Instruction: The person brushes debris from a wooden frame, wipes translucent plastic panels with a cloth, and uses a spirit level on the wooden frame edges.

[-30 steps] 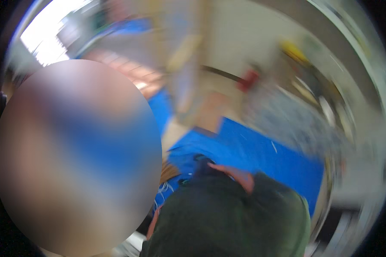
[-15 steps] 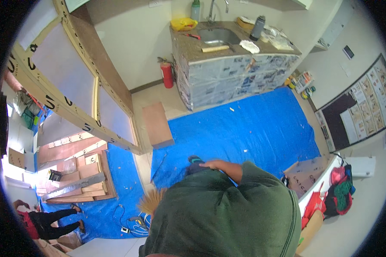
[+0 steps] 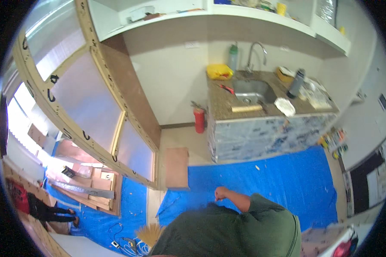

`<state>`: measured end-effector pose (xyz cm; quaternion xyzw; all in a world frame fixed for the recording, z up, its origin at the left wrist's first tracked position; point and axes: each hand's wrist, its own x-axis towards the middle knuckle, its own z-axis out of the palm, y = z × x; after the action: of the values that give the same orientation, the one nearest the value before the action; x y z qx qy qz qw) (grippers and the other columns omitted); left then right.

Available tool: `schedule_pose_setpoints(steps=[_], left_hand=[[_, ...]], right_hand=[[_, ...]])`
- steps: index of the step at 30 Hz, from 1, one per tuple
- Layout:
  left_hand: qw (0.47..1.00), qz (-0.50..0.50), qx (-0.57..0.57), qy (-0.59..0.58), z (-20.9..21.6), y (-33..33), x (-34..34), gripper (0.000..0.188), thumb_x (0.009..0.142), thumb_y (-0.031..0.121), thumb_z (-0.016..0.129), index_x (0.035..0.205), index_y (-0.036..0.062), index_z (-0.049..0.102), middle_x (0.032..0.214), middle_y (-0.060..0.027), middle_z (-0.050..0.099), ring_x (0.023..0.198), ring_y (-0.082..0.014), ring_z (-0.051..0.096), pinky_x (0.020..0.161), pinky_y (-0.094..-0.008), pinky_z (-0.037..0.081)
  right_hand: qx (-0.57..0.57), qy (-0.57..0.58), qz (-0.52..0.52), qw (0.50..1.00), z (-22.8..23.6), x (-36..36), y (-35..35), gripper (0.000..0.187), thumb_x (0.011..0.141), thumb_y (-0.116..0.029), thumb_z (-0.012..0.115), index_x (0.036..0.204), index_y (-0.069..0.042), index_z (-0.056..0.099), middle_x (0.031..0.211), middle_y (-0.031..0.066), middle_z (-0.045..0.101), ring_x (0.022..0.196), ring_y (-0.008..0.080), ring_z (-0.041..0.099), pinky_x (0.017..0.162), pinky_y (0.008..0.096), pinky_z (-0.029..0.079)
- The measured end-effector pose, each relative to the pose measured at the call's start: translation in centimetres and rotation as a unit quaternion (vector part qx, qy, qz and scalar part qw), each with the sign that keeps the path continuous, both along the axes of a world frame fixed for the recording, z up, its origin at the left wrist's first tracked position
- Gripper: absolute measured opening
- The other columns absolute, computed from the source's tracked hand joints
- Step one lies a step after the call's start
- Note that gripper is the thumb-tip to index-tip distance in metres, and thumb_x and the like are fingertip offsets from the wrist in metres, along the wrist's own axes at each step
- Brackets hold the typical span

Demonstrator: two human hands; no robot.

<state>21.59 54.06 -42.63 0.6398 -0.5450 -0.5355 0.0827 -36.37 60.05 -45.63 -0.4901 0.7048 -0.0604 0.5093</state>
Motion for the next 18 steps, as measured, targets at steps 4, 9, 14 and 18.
schedule_pose_setpoints(steps=[4,9,14,18], left_hand=[[0.995,0.044,-0.09,0.0,0.4,-0.2,-5.4,0.012,0.085,0.011,0.071,0.078,0.0026,0.076,0.076,-0.0049,0.072,0.065,-0.0159,0.065,0.061,-0.0329,0.052],[0.996,0.082,-0.038,-0.006,2.9,0.2,-11.0,0.01,0.084,0.01,0.073,0.082,0.0009,0.076,0.074,-0.0041,0.069,0.06,-0.0146,0.061,0.055,-0.0326,0.049],[0.991,-0.061,0.024,-0.115,0.0,-1.1,-8.2,0.015,0.084,0.015,0.072,0.092,0.0029,0.076,0.075,-0.0063,0.07,0.062,-0.0177,0.062,0.055,-0.0352,0.048],[0.983,-0.126,0.014,-0.13,-3.3,-11.2,-10.7,0.026,0.085,0.031,0.07,0.092,0.007,0.077,0.083,-0.0132,0.074,0.073,-0.0294,0.068,0.068,-0.0438,0.053]], right_hand=[[0.021,-0.037,-0.01,0.999,-2.0,-6.5,-0.9,0.024,0.086,-0.03,0.082,0.089,-0.006,0.078,0.082,0.0068,0.077,0.069,0.0169,0.073,0.066,0.0357,0.057],[-0.087,-0.048,0.007,0.995,-0.9,-13.2,-6.5,0.032,0.094,-0.038,0.072,0.096,-0.006,0.078,0.084,0.006,0.076,0.072,0.0161,0.071,0.07,0.0356,0.056],[-0.267,-0.056,-0.127,0.954,9.1,-15.9,-20.8,0.029,0.097,-0.033,0.069,0.099,-0.004,0.075,0.079,0.0037,0.072,0.073,0.013,0.067,0.068,0.0311,0.053],[-0.36,-0.071,-0.143,0.919,17.3,-15.4,-25.7,0.023,0.098,-0.024,0.068,0.102,-0.002,0.073,0.081,0.0025,0.071,0.072,0.0128,0.065,0.067,0.0298,0.053]])
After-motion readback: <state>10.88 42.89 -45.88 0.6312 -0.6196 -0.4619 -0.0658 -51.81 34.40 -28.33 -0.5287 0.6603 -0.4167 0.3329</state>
